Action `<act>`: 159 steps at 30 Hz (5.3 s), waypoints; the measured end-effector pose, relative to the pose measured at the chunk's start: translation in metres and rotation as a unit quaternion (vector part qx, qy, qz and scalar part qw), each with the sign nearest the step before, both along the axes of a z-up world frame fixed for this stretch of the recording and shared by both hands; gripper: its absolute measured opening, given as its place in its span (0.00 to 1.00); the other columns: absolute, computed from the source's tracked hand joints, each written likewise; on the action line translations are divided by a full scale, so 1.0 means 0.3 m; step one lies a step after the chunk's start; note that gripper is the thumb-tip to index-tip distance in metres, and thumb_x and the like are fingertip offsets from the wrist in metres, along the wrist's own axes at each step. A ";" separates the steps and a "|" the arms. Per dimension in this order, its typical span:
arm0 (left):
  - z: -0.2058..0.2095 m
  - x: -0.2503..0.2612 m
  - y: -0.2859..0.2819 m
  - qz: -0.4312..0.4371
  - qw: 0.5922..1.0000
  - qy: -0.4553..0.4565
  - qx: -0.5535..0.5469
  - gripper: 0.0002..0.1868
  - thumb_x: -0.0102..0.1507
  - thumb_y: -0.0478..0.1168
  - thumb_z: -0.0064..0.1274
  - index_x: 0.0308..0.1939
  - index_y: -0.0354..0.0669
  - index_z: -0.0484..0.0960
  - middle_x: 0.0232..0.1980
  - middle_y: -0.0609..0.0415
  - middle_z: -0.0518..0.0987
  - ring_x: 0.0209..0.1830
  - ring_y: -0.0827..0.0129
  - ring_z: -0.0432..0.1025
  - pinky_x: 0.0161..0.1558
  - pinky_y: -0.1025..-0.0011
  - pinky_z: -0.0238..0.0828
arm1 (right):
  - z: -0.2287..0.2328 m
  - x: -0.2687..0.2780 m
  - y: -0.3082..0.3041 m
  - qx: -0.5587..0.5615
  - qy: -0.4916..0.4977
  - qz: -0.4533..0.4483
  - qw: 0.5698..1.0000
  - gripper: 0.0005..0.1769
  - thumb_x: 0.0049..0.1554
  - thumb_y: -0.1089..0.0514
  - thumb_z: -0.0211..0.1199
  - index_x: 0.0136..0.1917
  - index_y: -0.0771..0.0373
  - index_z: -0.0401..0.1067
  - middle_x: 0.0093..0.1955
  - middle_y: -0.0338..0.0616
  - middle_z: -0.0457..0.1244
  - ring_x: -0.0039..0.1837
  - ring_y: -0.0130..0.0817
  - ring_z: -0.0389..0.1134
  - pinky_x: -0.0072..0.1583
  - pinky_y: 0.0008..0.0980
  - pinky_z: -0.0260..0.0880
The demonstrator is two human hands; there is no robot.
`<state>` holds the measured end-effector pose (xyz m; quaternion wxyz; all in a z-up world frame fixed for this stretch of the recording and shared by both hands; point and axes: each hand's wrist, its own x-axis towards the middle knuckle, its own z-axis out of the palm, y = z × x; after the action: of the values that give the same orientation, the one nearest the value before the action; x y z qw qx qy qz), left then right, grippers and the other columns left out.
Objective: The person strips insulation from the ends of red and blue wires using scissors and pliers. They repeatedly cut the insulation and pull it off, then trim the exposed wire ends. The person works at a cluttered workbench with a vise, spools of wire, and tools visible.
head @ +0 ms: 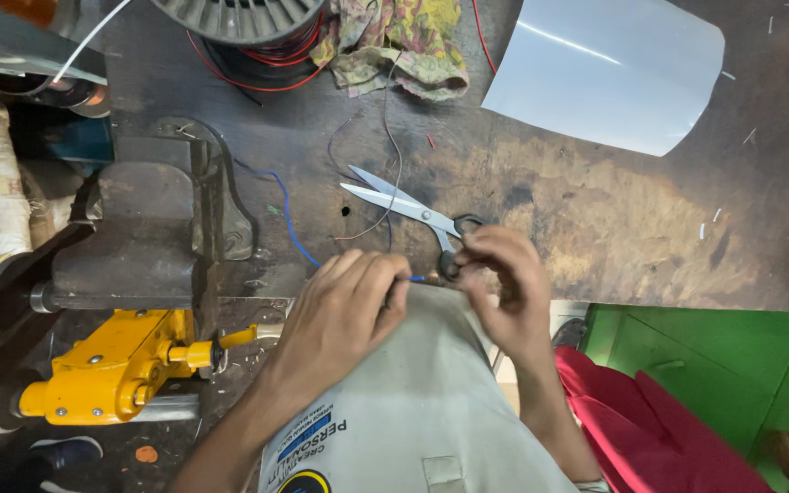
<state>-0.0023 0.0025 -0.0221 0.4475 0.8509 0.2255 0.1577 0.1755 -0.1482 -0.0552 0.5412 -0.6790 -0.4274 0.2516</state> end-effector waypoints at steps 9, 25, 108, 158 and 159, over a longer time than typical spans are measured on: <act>-0.005 -0.006 -0.009 -0.083 0.991 0.044 0.093 0.18 0.60 0.37 0.52 0.54 0.40 0.79 0.44 0.50 0.79 0.49 0.58 0.73 0.53 0.59 0.68 | 0.085 -0.020 0.034 -0.037 -0.248 0.134 0.959 0.15 0.51 0.66 0.75 0.51 0.63 0.75 0.49 0.45 0.69 0.52 0.41 0.72 0.53 0.36 0.72; -0.046 -0.025 -0.060 -0.036 0.988 -0.004 0.153 0.12 0.59 0.37 0.54 0.46 0.42 0.79 0.53 0.55 0.79 0.47 0.65 0.76 0.43 0.66 0.73 | -0.115 -0.048 -0.104 -0.113 0.315 0.029 0.942 0.09 0.66 0.58 0.65 0.52 0.68 0.76 0.48 0.49 0.71 0.46 0.35 0.72 0.49 0.34 0.75; 0.063 0.056 0.013 0.099 0.994 -0.027 -0.048 0.13 0.70 0.39 0.51 0.57 0.38 0.73 0.45 0.47 0.81 0.44 0.54 0.78 0.44 0.60 0.72 | -0.173 0.045 -0.067 -0.377 -0.219 0.121 0.892 0.33 0.40 0.65 0.71 0.59 0.67 0.66 0.53 0.57 0.65 0.58 0.58 0.65 0.57 0.49 0.64; -0.003 0.054 0.001 0.093 0.991 -0.072 -0.069 0.06 0.64 0.37 0.62 0.43 0.42 0.83 0.40 0.53 0.83 0.40 0.59 0.71 0.44 0.65 0.67 | 0.025 -0.081 0.038 -0.096 0.275 -0.086 0.953 0.17 0.57 0.69 0.68 0.55 0.63 0.64 0.52 0.45 0.68 0.50 0.23 0.69 0.51 0.24 0.71; 0.000 0.055 0.003 0.093 0.991 -0.075 -0.066 0.07 0.64 0.37 0.62 0.44 0.42 0.82 0.41 0.53 0.83 0.41 0.59 0.71 0.45 0.65 0.68 | 0.034 -0.079 0.040 -0.092 0.277 -0.089 0.952 0.17 0.57 0.69 0.68 0.55 0.63 0.64 0.52 0.45 0.68 0.51 0.23 0.69 0.52 0.24 0.70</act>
<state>0.0142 0.0033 -0.0220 0.5014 0.7807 0.2795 0.2467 0.1517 -0.1363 -0.0449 0.5939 -0.6649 -0.1738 0.4184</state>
